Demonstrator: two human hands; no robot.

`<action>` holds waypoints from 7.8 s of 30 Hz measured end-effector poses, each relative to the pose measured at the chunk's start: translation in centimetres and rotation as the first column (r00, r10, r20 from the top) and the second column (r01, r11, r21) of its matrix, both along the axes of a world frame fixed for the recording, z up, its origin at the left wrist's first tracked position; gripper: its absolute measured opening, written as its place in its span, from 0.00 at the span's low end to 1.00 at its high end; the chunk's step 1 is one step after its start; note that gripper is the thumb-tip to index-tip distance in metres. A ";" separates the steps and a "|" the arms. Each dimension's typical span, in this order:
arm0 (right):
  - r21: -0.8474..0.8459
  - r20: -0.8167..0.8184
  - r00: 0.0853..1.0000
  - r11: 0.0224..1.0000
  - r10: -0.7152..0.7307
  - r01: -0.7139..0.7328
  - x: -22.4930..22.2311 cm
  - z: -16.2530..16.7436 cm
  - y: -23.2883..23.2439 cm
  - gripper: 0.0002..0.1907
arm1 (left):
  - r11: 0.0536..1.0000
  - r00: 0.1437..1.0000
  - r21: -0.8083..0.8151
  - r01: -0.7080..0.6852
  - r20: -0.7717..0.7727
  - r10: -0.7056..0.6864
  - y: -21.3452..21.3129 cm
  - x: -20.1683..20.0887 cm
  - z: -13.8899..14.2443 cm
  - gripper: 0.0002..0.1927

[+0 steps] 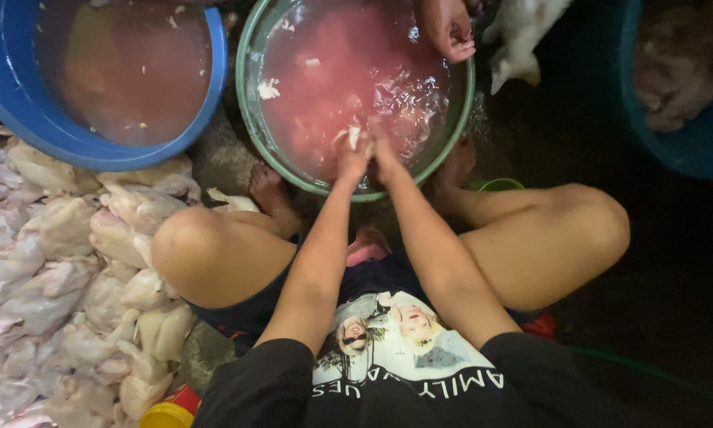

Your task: The person sits on the floor and washes raw chicken pieces by hand in a green basin filled with pinkish water. They repeatedly submerge, rub, and rinse the chicken, occasionally transferring pieces to a blue basin nearby.

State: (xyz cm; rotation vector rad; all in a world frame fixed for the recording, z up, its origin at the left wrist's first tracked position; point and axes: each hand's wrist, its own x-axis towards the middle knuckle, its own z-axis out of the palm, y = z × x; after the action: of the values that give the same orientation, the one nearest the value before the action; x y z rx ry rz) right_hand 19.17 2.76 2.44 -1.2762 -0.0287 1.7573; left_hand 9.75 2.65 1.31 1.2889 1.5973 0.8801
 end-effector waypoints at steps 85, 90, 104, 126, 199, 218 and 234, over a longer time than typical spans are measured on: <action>-0.227 0.926 0.109 0.767 0.360 -0.600 -1.5 -3.2 -1.7 0.16 | 0.870 0.947 -0.476 0.125 0.318 0.038 0.8 -2.9 -1.4 0.18; 0.017 0.644 0.601 0.777 0.473 -0.629 -0.6 -1.8 -1.2 0.15 | 0.908 0.713 -0.414 -0.072 0.615 0.337 1.7 -3.5 -1.6 0.16; 0.149 0.556 0.815 0.946 0.160 -0.288 -2.5 -3.2 -1.4 0.24 | 0.819 0.537 -0.571 0.060 0.710 0.456 1.6 -4.0 -1.8 0.17; 0.064 0.635 0.762 0.974 0.128 -0.217 -4.0 -3.9 -2.0 0.10 | 0.763 0.757 -0.645 0.055 0.525 0.389 0.0 -4.5 -2.3 0.18; -0.178 -0.149 0.899 0.905 -0.412 0.386 0.2 -4.5 0.0 0.16 | 0.770 0.274 -0.477 -0.425 0.742 0.611 2.0 -7.9 -1.8 0.20; 0.110 0.747 0.631 0.898 0.209 -0.427 -2.7 -2.8 -0.7 0.40 | 0.765 0.873 -0.489 0.419 0.448 -0.193 -0.1 -6.2 -1.3 0.13; -0.114 0.563 0.820 0.974 -0.100 0.197 0.2 -4.7 0.8 0.34 | 0.718 0.696 -0.328 0.614 0.653 -0.297 -0.7 -5.7 -1.9 0.13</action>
State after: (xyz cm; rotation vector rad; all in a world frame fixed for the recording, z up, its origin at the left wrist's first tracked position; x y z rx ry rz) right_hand 19.36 3.57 -2.25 -1.8313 -0.1118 1.2218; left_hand 4.05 1.93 -0.55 0.8562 0.8558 0.3725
